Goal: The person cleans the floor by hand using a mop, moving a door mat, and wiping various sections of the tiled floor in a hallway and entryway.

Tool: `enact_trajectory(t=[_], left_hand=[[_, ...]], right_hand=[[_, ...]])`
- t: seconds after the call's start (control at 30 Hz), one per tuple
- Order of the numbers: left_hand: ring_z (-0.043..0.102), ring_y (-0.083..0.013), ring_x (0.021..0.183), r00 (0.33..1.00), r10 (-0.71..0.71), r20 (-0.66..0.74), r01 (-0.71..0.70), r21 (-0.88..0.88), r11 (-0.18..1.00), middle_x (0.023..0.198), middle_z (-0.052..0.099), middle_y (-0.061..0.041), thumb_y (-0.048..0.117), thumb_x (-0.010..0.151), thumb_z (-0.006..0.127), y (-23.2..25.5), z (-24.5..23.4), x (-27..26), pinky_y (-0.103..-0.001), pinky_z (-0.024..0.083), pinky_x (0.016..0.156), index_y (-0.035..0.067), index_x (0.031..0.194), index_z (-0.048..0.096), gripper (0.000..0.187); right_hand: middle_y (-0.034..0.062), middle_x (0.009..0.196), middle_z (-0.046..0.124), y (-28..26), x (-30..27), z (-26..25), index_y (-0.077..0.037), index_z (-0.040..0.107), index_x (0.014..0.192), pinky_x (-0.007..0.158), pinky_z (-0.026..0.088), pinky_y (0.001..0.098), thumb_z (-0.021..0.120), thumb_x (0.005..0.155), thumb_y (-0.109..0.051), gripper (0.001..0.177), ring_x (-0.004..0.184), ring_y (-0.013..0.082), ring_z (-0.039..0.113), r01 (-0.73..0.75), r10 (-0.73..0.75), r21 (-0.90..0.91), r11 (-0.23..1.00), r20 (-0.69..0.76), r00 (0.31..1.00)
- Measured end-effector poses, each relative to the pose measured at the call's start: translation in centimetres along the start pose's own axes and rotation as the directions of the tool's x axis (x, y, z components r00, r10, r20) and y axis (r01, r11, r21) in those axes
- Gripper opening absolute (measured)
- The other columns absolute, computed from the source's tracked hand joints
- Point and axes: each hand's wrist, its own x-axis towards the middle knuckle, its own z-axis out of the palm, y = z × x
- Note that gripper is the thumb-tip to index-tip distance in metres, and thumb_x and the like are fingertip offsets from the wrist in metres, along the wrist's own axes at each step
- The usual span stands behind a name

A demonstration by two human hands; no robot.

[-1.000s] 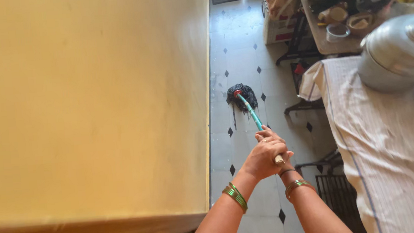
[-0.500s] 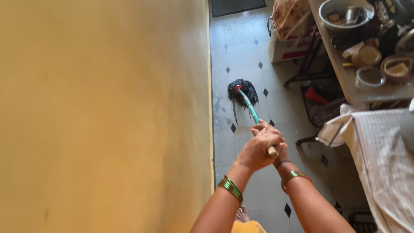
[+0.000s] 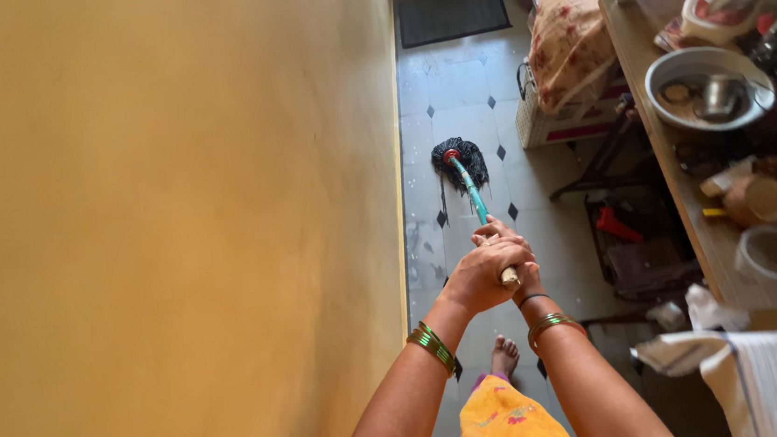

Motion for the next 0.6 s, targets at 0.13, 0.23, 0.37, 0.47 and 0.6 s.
enact_trajectory(t=[0.13,0.23,0.37,0.47,0.6], left_hand=[[0.069,-0.0251,0.103,1.0,-0.006,0.003,0.006,0.018,1.0,0.103,0.072,-0.006,0.017,0.091,0.072,-5.9,-0.5,5.8,-0.036,0.054,0.092,0.009,0.096,0.067,0.011],[0.069,-0.0248,0.103,1.0,-0.006,-0.016,0.007,0.002,1.0,0.105,0.073,-0.005,0.018,0.092,0.072,-10.3,-0.9,12.1,-0.036,0.054,0.092,0.01,0.097,0.067,0.011],[0.07,-0.0253,0.103,0.999,0.015,-0.037,-0.015,-0.004,1.0,0.103,0.073,-0.005,0.016,0.091,0.071,-14.8,-1.2,19.9,-0.036,0.055,0.093,0.01,0.096,0.067,0.008],[0.07,-0.0256,0.101,0.996,-0.012,-0.086,0.013,0.016,1.0,0.102,0.073,-0.005,0.015,0.091,0.07,-18.1,-1.7,24.4,-0.037,0.055,0.091,0.01,0.098,0.069,0.009],[0.072,-0.0232,0.098,0.99,-0.058,-0.125,0.059,0.003,0.998,0.102,0.074,-0.004,0.016,0.089,0.07,-22.5,-3.3,30.0,-0.035,0.057,0.087,0.011,0.095,0.067,0.009]], right_hand=[[0.0057,0.106,0.074,0.5,7.7,-0.2,-0.001,0.059,0.135,0.088,0.056,0.029,0.073,0.094,-0.019,0.048,0.092,0.0132,0.067,0.129,-0.142,-0.278,0.952,-0.024,0.99],[0.0055,0.105,0.074,0.3,15.3,-1.0,-0.002,0.06,0.134,0.087,0.057,0.0289,0.074,0.093,-0.021,0.048,0.092,0.0123,0.067,0.127,-0.133,-0.211,0.969,-0.012,0.991],[0.0071,0.105,0.073,0.1,24.6,-2.9,-0.001,0.062,0.128,0.089,0.055,0.03,0.073,0.094,-0.021,0.04,0.095,0.0138,0.066,0.129,-0.124,-0.243,0.961,0.034,0.992],[0.0085,0.104,0.073,0.0,30.3,-3.0,0.0,0.064,0.123,0.092,0.053,0.0312,0.074,0.093,-0.02,0.037,0.097,0.016,0.065,0.134,-0.127,-0.203,0.97,0.046,0.991],[0.0138,0.119,0.069,-0.7,37.9,-2.7,-0.003,0.071,0.106,0.092,0.049,0.034,0.077,0.095,-0.022,0.023,0.105,0.0205,0.063,0.255,-0.257,-0.476,0.842,0.063,0.964]])
